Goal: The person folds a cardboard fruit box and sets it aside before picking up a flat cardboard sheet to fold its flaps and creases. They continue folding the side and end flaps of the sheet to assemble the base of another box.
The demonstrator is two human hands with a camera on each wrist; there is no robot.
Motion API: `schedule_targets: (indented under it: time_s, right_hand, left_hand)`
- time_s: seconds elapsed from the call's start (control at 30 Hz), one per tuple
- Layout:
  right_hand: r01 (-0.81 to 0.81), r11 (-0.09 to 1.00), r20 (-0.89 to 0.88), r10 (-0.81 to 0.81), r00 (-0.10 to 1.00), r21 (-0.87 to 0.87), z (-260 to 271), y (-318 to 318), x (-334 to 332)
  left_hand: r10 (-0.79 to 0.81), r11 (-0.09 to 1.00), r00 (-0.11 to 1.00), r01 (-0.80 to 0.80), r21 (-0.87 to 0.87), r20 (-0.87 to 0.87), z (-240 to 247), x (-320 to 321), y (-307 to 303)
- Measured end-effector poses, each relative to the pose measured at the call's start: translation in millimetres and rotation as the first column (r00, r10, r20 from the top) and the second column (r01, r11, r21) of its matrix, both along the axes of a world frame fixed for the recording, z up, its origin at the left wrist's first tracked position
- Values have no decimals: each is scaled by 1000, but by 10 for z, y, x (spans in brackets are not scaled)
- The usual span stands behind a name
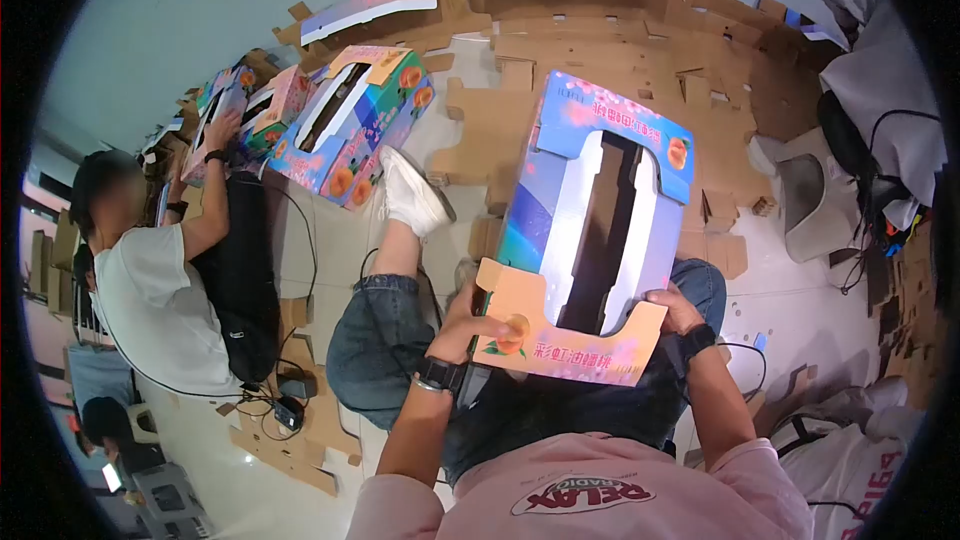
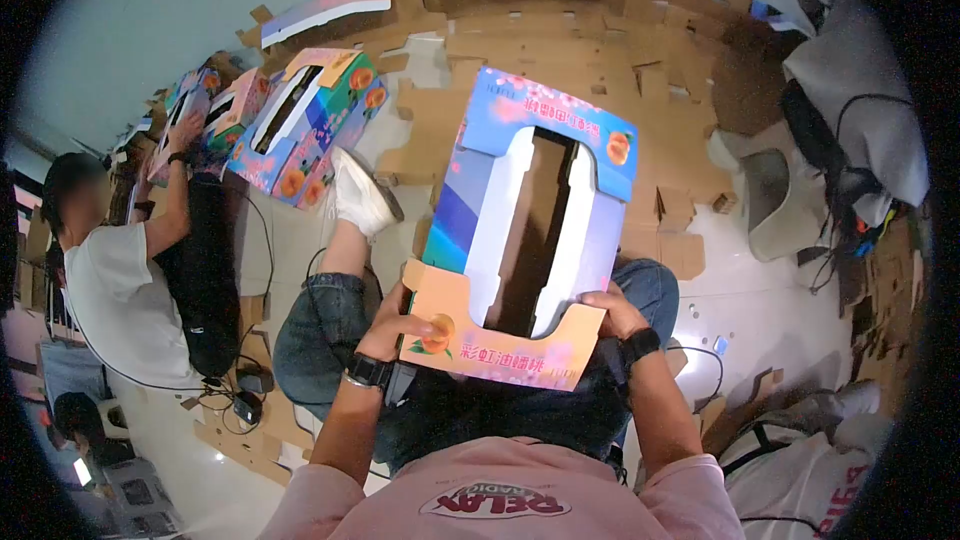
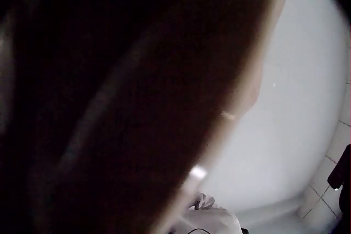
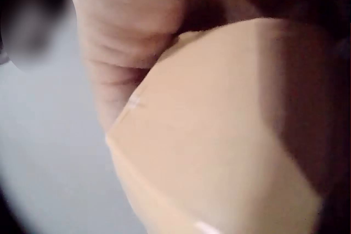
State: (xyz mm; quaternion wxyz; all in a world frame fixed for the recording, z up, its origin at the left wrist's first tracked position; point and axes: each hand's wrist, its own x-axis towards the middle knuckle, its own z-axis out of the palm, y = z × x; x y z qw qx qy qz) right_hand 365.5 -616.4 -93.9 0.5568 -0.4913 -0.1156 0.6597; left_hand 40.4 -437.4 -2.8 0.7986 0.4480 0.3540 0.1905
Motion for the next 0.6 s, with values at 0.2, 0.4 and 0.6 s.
schedule_targets:
  time_s: [0.2,0.4,0.6]
  right_hand:
    - [58,998,-148,-52,988,38,32,37,6]
    - [-76,994,-95,69,993,-77,-82,52,93]
    - [13,1000,-9,-13,1000,-16,208,103,-67]
  left_hand:
    - [29,1000,1000,-29,3,-11,61,28,1]
    - [-10,999,1000,10,-42,-22,28,-34,42]
    - [-8,999,998,10,-32,67,-164,-118,93]
